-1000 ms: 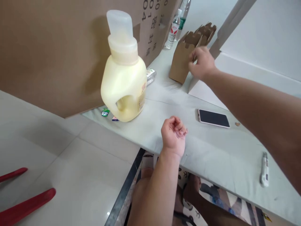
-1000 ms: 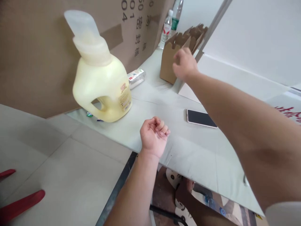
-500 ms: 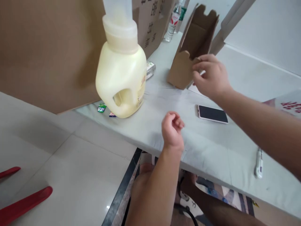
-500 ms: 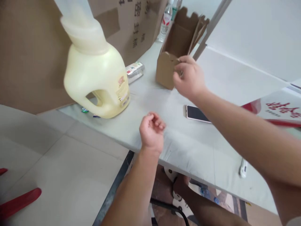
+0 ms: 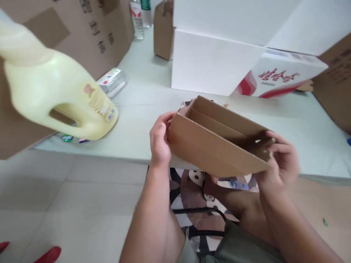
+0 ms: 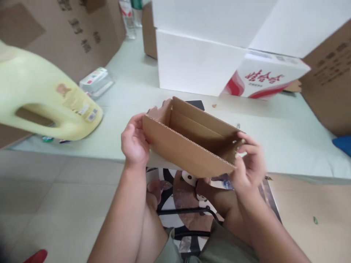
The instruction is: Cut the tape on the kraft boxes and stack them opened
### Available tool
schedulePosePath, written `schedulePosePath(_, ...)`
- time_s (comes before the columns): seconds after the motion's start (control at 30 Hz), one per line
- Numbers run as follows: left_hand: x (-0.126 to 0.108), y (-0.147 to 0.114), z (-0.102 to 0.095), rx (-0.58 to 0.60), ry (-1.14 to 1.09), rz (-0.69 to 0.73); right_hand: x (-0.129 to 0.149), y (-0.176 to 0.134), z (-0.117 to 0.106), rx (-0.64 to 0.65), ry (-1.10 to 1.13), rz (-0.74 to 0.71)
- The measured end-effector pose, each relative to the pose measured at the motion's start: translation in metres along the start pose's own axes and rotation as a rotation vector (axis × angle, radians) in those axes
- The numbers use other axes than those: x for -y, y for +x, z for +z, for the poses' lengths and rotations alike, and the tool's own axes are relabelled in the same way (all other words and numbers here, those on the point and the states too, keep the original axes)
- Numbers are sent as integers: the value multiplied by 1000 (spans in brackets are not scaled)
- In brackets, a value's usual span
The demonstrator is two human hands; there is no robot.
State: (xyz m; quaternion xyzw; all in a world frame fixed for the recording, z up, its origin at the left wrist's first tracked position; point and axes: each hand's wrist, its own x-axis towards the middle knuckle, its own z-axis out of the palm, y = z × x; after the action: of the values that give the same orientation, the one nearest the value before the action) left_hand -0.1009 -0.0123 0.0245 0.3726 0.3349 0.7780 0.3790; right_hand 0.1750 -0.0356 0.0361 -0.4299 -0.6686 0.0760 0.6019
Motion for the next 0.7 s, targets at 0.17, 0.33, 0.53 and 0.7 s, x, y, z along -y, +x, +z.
schedulePosePath(0.17, 13, -1, 16, 14, 129, 104, -27, -7, -3, 289, 8, -71)
schedulePosePath(0.33, 17, 4, 31, -75, 151, 89, -24, -2, 7, 244, 86, -84)
schedulePosePath(0.53, 16, -8, 43, -150, 205, 143, -33, 0, 6, 217, 126, -53)
schedulePosePath(0.7, 8, -21, 49, -99, 198, 209, -42, -3, -15, 310, 151, -81)
